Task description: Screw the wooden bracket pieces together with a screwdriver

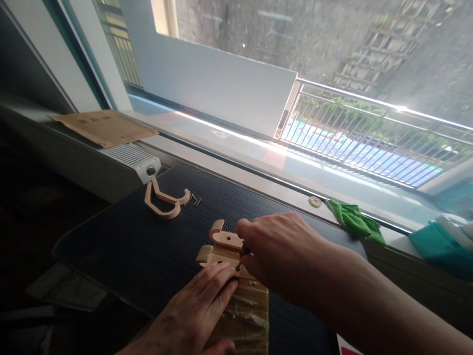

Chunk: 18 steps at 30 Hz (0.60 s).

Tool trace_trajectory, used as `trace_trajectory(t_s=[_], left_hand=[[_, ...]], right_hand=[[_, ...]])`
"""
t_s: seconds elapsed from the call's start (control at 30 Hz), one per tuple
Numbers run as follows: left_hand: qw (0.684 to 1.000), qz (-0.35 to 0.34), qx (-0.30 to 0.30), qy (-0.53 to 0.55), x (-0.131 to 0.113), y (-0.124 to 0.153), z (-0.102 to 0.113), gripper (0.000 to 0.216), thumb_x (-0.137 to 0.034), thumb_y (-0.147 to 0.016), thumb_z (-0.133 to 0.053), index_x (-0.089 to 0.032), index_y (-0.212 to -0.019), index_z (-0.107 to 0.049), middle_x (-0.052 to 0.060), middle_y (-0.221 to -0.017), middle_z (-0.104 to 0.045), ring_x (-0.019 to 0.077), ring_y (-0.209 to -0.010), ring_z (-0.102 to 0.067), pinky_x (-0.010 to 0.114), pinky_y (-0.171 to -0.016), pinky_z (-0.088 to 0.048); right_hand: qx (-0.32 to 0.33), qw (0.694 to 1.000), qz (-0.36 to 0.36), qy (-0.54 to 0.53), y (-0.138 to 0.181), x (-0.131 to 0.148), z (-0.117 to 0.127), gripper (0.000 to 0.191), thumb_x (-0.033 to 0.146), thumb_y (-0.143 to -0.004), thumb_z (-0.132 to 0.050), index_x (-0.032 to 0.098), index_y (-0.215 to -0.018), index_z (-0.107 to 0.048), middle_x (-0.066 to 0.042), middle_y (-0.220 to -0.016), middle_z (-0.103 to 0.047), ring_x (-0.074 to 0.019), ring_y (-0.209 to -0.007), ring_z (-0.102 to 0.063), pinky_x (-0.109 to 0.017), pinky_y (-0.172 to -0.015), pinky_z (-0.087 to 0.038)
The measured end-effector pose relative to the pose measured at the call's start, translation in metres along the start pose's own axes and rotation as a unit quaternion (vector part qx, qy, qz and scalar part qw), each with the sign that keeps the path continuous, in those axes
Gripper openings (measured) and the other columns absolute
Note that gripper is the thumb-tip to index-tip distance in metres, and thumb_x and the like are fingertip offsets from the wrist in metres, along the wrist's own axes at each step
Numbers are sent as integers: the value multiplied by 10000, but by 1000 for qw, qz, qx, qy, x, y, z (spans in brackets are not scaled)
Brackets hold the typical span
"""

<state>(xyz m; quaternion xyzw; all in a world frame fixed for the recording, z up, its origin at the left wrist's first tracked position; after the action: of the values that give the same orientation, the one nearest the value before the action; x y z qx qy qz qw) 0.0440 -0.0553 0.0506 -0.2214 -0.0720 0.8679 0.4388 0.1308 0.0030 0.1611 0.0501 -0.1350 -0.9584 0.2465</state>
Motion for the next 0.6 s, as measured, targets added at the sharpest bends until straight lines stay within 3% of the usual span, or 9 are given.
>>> trace_trajectory(t_s=[0.23, 0.37, 0.5, 0.6], left_hand=[[1000, -6, 7, 7, 1, 0, -3, 592, -476, -757, -578, -94, -1205, -509, 154, -1289, -505, 304, -1219, -413, 411, -1024, -370], [1000, -2, 19, 7, 0, -1, -1, 586, -470, -770, -565, -92, -1213, -508, 158, -1297, -504, 303, -1223, -417, 415, -1019, -379], [1000, -3, 18, 4, 2, -1, -2, 584, -458, -768, -574, -96, -1221, -502, 160, -1299, -504, 304, -1227, -416, 419, -1018, -381], [1000, -17, -8, -2, 5, 3, -10, 601, -465, -772, -558, -93, -1237, -476, 169, -1309, -490, 313, -1226, -414, 439, -1018, -377]], right_hand=[[-7, 997, 49, -55, 2, 1, 0, 143, 112, -744, -466, 232, -715, -538, 51, -629, -570, -92, -522, -457, -221, -493, -272], [0, 999, -5, -42, 0, -7, -5, 132, 231, -807, -467, 234, -719, -566, 47, -567, -557, -93, -480, -437, -219, -460, -258], [-18, 998, -40, -47, 5, -18, 1, 256, 369, -831, -470, 225, -658, -592, 34, -535, -559, -98, -478, -455, -223, -467, -286], [-55, 989, -82, -112, 24, -38, -1, 274, 423, -841, -453, 247, -777, -652, 24, -580, -600, -105, -494, -499, -217, -463, -341]])
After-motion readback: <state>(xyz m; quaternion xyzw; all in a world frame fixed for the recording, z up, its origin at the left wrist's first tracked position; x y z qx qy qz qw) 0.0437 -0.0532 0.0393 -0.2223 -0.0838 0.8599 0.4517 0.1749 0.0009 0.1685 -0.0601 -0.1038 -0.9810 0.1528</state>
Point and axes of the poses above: each hand's wrist, its own y-axis away from the middle knuckle, its own z-axis out of the back of the hand, x = y × z, the point moved 7 cm from there along -y, towards the middle knuckle
